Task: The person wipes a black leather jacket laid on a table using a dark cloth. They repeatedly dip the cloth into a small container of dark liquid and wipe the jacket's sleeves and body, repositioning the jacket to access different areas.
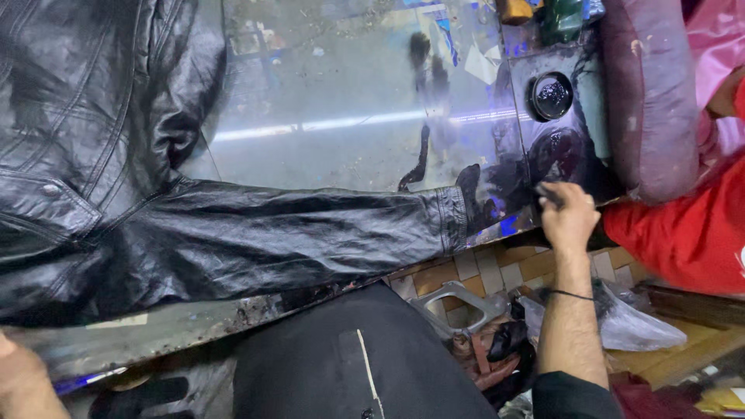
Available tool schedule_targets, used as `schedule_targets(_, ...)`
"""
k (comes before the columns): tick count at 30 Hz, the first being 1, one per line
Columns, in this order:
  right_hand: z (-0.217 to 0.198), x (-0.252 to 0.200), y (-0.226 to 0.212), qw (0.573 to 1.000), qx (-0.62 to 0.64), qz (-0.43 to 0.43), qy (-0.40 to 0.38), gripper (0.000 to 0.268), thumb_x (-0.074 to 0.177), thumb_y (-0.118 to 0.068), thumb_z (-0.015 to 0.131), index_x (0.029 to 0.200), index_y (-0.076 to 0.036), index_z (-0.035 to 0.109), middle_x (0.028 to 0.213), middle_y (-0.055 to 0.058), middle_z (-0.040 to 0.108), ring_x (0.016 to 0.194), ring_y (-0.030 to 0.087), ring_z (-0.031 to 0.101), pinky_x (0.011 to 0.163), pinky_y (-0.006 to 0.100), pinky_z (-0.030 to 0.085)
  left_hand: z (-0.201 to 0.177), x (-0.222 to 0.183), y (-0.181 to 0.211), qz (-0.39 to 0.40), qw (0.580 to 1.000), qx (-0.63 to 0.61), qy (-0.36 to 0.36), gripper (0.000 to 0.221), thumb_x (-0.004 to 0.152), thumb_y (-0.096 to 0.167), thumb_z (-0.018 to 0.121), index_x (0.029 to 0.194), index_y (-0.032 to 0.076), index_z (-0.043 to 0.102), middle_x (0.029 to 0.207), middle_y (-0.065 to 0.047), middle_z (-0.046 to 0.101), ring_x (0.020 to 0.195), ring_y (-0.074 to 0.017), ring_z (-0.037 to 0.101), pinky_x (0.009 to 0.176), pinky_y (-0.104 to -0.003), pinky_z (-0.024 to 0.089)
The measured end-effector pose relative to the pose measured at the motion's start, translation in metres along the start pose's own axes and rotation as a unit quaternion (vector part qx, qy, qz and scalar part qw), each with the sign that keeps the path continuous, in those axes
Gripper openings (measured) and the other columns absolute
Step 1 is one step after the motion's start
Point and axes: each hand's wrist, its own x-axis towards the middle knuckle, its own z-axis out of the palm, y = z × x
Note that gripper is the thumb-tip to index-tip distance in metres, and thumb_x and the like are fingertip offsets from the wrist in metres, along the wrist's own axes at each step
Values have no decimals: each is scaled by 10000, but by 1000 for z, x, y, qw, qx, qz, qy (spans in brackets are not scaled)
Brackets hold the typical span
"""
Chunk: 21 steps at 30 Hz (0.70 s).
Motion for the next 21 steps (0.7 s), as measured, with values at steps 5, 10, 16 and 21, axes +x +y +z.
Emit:
schedule_targets(5, -34, -30, -76, 970, 60, 106, -211, 308, 811, -150, 806, 1111, -207, 769, 1090, 58, 744, 933, 313, 715, 869, 425, 538, 14, 4, 5, -7, 1000, -4, -20, 573, 1158, 432, 484, 1119, -111, 662, 1018, -315, 647, 880, -428, 633, 737, -497, 500)
schedule_targets(10, -26, -77, -172, 968, 162, -188, -35, 340, 798, -21, 729, 1105, -166, 747, 1261, 33, 682, 1172, 277, 610, 1038, 435, 423, 9, -7, 6, -36, 999, 11, -38, 582, 1157, 440, 487, 1107, -110, 673, 1004, -321, 652, 869, -439, 635, 727, -509, 498)
schedule_targets(16, -11, -85, -215, 996, 15, -88, 30, 340, 790, 11, 667, 1018, -221, 766, 1238, -2, 704, 1123, 281, 595, 953, 459, 373, 7, -1, 13, -53, 997, 23, -54, 594, 1154, 448, 490, 1093, -109, 686, 988, -328, 658, 856, -452, 638, 715, -525, 496)
schedule_targets(21, 0, -77, -211, 972, -5, -233, -11, 340, 748, -30, 680, 999, -241, 769, 1218, 3, 696, 1094, 286, 600, 935, 467, 388, 14, 8, 12, -65, 993, 58, -79, 604, 1153, 456, 494, 1082, -109, 697, 974, -334, 663, 845, -463, 641, 705, -537, 494)
